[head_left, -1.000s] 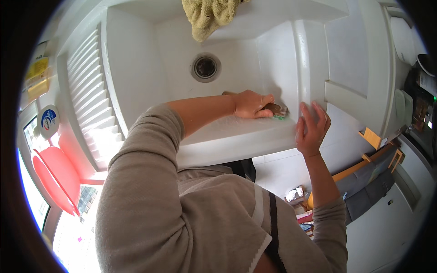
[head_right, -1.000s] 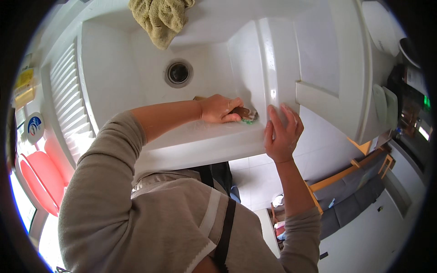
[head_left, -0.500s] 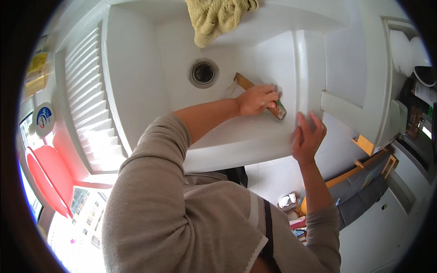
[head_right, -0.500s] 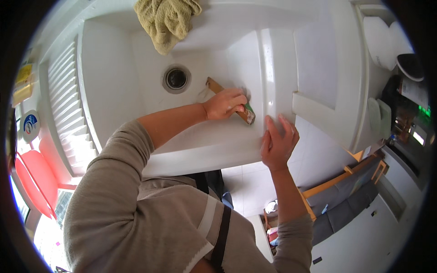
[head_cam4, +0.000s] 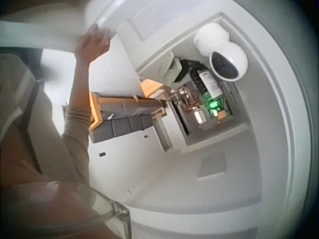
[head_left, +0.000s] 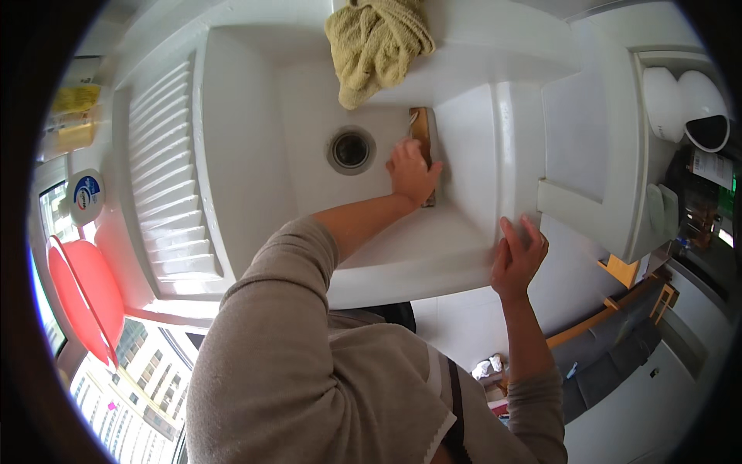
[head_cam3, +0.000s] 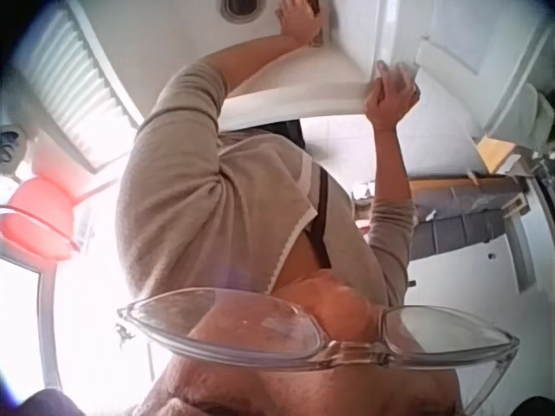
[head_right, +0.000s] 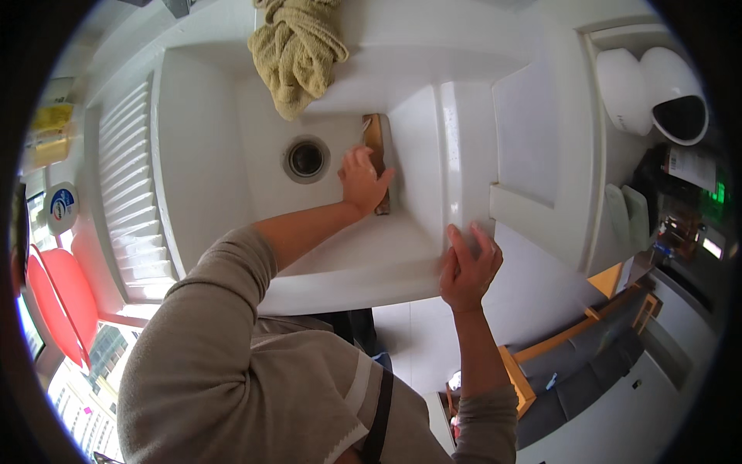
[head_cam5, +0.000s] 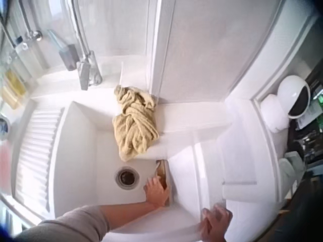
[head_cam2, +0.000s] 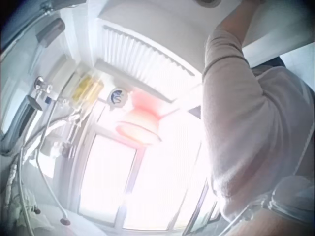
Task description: The person scrubs the interior surfaces of a white utility sink using a green scouring pad. They move the pad across the basin, around the drain, and along the sides, then rinse the pad under the faucet and continue scrubbing.
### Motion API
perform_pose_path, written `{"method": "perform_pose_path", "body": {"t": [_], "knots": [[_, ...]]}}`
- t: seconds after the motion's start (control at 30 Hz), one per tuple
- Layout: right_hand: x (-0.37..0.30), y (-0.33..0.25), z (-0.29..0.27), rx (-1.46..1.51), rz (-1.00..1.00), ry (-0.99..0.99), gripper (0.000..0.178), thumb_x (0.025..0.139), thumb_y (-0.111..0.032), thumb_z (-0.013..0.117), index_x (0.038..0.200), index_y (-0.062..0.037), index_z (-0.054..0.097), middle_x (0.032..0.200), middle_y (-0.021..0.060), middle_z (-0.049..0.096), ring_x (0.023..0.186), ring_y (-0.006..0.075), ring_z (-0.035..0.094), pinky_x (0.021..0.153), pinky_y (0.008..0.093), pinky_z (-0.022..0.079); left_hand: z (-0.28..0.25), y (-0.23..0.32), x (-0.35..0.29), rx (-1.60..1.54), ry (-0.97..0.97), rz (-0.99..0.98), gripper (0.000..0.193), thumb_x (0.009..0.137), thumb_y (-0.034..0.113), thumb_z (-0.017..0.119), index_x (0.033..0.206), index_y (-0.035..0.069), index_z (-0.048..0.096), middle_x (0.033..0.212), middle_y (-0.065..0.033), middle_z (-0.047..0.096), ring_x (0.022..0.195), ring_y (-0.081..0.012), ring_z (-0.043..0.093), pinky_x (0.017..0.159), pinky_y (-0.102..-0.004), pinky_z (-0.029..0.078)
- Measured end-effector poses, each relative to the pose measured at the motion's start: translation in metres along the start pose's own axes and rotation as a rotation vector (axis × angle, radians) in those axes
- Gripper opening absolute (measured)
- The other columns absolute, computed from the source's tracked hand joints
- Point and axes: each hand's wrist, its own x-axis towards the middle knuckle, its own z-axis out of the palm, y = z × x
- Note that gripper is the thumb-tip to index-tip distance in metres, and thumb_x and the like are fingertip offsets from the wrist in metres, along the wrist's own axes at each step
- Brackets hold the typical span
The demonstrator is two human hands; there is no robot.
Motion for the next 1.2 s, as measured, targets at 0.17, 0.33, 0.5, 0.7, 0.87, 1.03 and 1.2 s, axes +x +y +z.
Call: {"method": "perform_pose_path", "body": {"t": [0.17,0.33,0.5,0.7,0.87,1.03,1.2], "knots": [[0.001,0.0,0.0,-0.012,-0.002,0.005,0.035,0.083,-0.006,0.057,0.116,-0.0152,0.068,0.128,0.0111,0.049,0.115,0.0275,0.046,0.101,0.0402,0.032,0.027,0.0,0.02,-0.007,-0.138,-0.218,0.055,0.084,0.022,0.066,0.121,-0.007,0.037,0.119,-0.0248,0.044,0.111,-0.0367,0.045,0.094,-0.0433,0.041],[-0.001,-0.001,-0.002,-0.016,0.007,0.003,0.035,0.083,-0.007,0.058,0.116,-0.0158,0.067,0.128,0.0114,0.049,0.114,0.0281,0.046,0.101,0.0405,0.032,0.054,0.013,0.03,-0.617,0.005,-0.223,0.038,0.091,0.019,0.056,0.115,-0.008,0.042,0.113,-0.0251,0.047,0.101,-0.0358,0.049,0.092,-0.0438,0.041],[-0.002,0.001,-0.001,-0.021,0.021,0.005,0.035,0.082,-0.008,0.059,0.115,-0.016,0.068,0.126,0.0118,0.05,0.112,0.0291,0.047,0.1,0.0414,0.033,0.062,0.032,0.036,-0.854,0.178,-0.401,0.034,0.097,0.028,0.049,0.105,-0.005,0.048,0.106,-0.0218,0.05,0.096,-0.0327,0.048,0.088,-0.0433,0.04],[0.002,-0.003,-0.004,-0.006,-0.007,0.016,0.037,0.082,-0.005,0.058,0.116,-0.0124,0.067,0.123,0.015,0.051,0.109,0.0304,0.049,0.097,0.0433,0.035,0.057,0.047,0.029,-0.735,0.21,-0.499,0.038,0.097,0.034,0.051,0.09,-0.003,0.046,0.093,-0.0219,0.053,0.088,-0.0315,0.05,0.082,-0.0426,0.04],[0.001,-0.003,0.0,-0.026,0.044,0.008,0.037,0.079,-0.008,0.061,0.115,-0.0153,0.068,0.123,0.0125,0.05,0.111,0.0299,0.048,0.101,0.0415,0.033,0.014,0.115,0.003,-0.957,0.132,-0.352,0.039,0.098,0.034,0.051,0.086,-0.002,0.042,0.082,-0.0191,0.048,0.079,-0.0294,0.047,0.078,-0.0412,0.04],[0.002,-0.008,-0.001,-0.03,0.046,0.011,0.036,0.082,-0.006,0.06,0.117,-0.0134,0.067,0.123,0.0147,0.049,0.108,0.0323,0.046,0.096,0.0435,0.035,0.044,0.072,0.033,-0.68,0.264,-0.505,0.039,0.095,0.032,0.055,0.081,-0.004,0.047,0.092,-0.0241,0.051,0.087,-0.0358,0.048,0.081,-0.0452,0.038],[0.001,-0.007,0.001,-0.077,0.043,0.028,0.034,0.082,-0.008,0.061,0.114,-0.0142,0.068,0.123,0.0133,0.05,0.111,0.0308,0.046,0.098,0.0428,0.035,0.039,0.101,0.012,-0.755,0.188,-0.535,0.04,0.094,0.034,0.056,0.083,-0.004,0.048,0.091,-0.0244,0.05,0.091,-0.04,0.047,0.083,-0.0495,0.036]]}}
